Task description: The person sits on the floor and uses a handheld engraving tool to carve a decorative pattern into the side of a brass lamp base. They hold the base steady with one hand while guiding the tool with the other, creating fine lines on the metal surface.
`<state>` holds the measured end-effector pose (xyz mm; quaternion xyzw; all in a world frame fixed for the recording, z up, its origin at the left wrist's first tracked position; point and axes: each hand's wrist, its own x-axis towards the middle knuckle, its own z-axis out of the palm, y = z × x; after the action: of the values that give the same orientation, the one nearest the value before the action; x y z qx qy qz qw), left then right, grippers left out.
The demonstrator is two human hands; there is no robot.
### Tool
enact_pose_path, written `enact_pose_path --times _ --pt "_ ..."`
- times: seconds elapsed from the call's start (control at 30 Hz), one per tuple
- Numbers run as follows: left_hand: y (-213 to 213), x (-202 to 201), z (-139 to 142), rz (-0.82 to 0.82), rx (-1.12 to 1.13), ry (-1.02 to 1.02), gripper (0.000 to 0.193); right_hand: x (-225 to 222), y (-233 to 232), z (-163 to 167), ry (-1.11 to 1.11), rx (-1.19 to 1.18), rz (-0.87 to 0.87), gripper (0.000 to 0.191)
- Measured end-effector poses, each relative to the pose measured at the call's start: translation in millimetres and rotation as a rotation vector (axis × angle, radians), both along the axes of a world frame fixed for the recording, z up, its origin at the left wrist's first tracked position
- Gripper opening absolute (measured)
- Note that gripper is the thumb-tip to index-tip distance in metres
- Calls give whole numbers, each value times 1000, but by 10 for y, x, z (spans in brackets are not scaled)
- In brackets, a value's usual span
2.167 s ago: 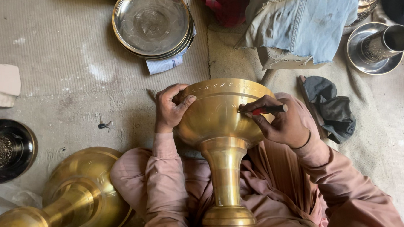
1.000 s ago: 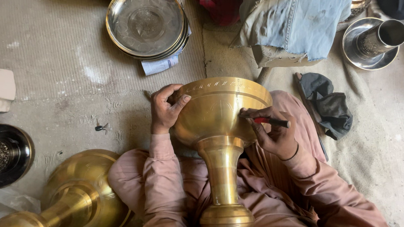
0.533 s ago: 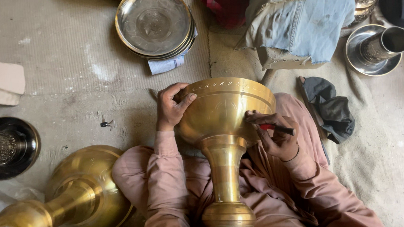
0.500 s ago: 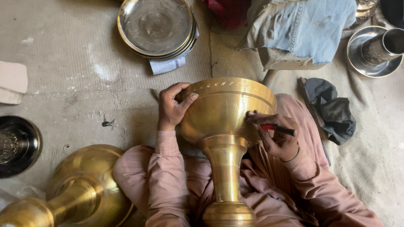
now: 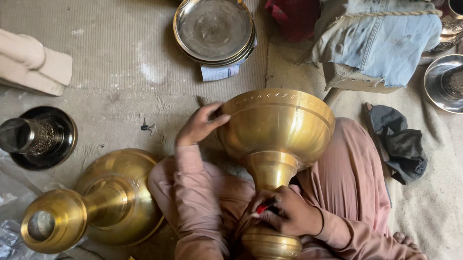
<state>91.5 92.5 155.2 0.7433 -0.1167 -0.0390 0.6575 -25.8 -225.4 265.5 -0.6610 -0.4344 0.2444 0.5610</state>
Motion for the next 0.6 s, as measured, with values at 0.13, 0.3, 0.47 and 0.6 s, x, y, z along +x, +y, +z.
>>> enact_pose_path --times 0.13,0.3,0.47,0.6 --pt "236 -63 -203 -42 170 223 58 -54 -110 -64 142 32 -80 13" --pt "-26 -44 -92 135 290 6 50 -159 -355 -251 461 171 -91 9" --pt "-555 43 232 257 109 -244 51 -102 -453 -378 0 244 -489 3" --pt "-728 88 423 265 105 -219 45 174 -277 -350 133 310 -839 8"
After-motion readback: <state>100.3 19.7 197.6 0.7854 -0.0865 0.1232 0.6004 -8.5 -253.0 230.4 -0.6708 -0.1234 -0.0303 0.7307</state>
